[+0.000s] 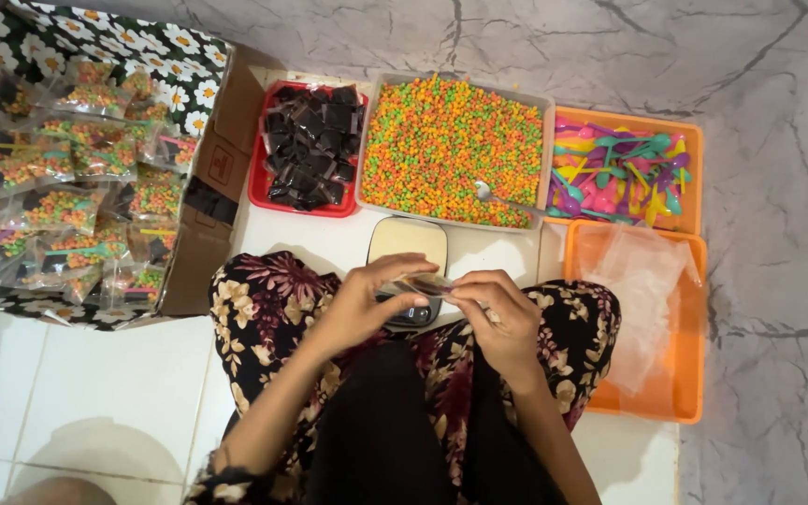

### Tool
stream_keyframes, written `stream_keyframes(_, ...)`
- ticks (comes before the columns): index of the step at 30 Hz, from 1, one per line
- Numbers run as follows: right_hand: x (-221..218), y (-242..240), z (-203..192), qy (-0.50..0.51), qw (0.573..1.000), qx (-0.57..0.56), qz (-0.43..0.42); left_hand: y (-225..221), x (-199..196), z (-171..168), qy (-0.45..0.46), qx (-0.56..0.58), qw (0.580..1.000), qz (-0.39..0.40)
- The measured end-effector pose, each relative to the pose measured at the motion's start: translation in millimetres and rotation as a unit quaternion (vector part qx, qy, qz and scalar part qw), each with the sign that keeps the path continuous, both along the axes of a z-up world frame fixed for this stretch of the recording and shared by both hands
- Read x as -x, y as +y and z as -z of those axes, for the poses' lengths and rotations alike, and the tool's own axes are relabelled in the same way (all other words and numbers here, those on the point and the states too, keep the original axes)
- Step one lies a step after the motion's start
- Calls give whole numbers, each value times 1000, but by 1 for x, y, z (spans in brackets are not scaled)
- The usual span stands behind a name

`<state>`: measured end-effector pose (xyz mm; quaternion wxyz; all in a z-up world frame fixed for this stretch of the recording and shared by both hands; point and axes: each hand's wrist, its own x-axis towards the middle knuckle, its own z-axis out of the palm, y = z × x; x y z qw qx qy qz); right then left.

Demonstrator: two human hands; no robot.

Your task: Packaging small multi-colored beads into plastic bags, weighing them on a scale, and placing them into a storage box.

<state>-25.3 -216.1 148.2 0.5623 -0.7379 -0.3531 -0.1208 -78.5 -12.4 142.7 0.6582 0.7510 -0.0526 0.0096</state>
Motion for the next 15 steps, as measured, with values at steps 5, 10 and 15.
stream_keyframes(5,-1,-4,-8,33,999,19,-36,-20,3,12,-12,57,997,-44)
stream_keyframes(10,2,-12,-13,63,997,26,-25,-35,0,11,-28,87,995,-40)
stream_keyframes(15,12,-19,1,157,986,-54,18,-45,4,-6,-42,133,988,-66)
